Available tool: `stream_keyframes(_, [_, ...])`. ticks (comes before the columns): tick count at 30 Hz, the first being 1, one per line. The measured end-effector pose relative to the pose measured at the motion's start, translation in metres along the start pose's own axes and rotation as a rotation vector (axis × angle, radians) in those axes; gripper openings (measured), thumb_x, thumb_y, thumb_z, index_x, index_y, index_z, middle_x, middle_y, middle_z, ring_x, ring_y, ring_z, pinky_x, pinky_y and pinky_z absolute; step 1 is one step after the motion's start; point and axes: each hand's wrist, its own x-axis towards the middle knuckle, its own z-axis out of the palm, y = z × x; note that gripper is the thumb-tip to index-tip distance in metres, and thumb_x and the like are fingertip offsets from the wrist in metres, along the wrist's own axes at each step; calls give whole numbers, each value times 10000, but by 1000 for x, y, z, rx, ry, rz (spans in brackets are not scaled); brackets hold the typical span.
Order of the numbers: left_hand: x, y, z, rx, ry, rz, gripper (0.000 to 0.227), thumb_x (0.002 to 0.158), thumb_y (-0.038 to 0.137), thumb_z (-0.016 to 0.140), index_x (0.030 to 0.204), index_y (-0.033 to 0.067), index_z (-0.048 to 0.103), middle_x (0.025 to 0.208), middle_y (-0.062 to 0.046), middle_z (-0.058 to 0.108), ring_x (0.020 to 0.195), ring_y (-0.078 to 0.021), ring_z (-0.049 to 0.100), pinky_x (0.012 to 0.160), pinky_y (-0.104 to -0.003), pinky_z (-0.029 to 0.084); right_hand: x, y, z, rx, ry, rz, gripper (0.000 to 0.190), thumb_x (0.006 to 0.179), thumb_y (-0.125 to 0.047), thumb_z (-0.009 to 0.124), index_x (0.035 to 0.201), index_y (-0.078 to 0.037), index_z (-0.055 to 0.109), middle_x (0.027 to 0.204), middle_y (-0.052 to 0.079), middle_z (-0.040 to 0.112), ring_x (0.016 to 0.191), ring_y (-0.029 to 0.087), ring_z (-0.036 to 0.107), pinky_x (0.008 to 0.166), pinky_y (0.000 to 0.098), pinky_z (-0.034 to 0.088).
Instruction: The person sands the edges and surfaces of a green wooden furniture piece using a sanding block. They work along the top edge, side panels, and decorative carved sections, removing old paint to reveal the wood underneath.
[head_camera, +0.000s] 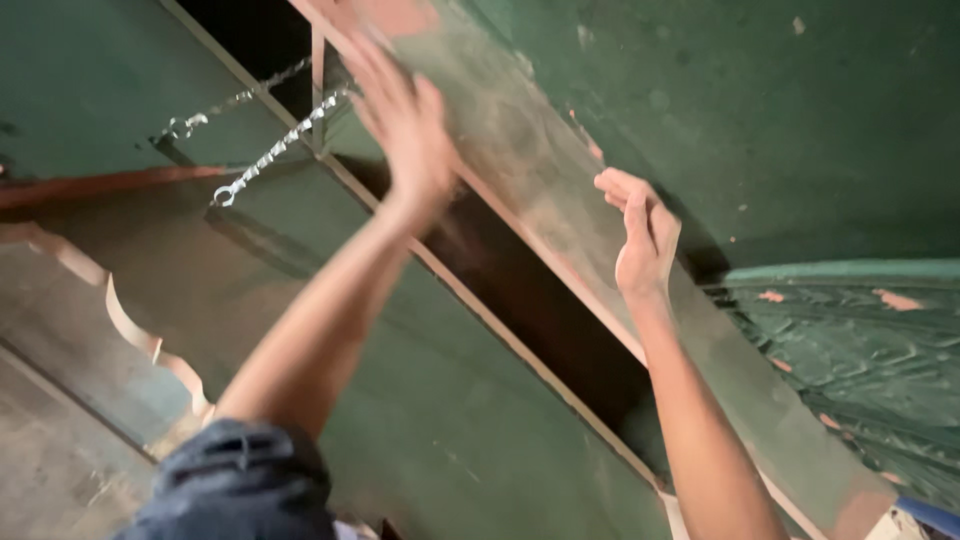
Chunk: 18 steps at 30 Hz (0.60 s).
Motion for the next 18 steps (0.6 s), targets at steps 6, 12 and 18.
stream_keyframes(6, [-129,25,-18,302,-572,511,732,1052,287,478,1600,-34,116,1675,-266,140,1581,-397,75,1261,-598,19,0,-10,1,-32,-16,33,490,1155,-316,399,1272,89,649,1228,184,722,1181,251,681,1072,380,514])
stream_keyframes(12, [-11,-44,-55,663,-347,544,655,1064,47,449,1662,-76,210,1712,-263,293,1611,-291,224,1310,-592,61,0,-4,2,-65,-18,36,478,1149,-301,403,1281,88,646,1232,190,725,1178,252,688,1064,373,522])
stream_keyframes(18, [-34,-41,-17,162,-174,365,728,968,-7,446,1605,-185,141,1670,-364,201,1614,-435,128,1297,-626,29,0,2,3,-67,-4,20,461,1150,-284,413,1283,90,647,1212,185,732,1142,240,686,1065,367,524])
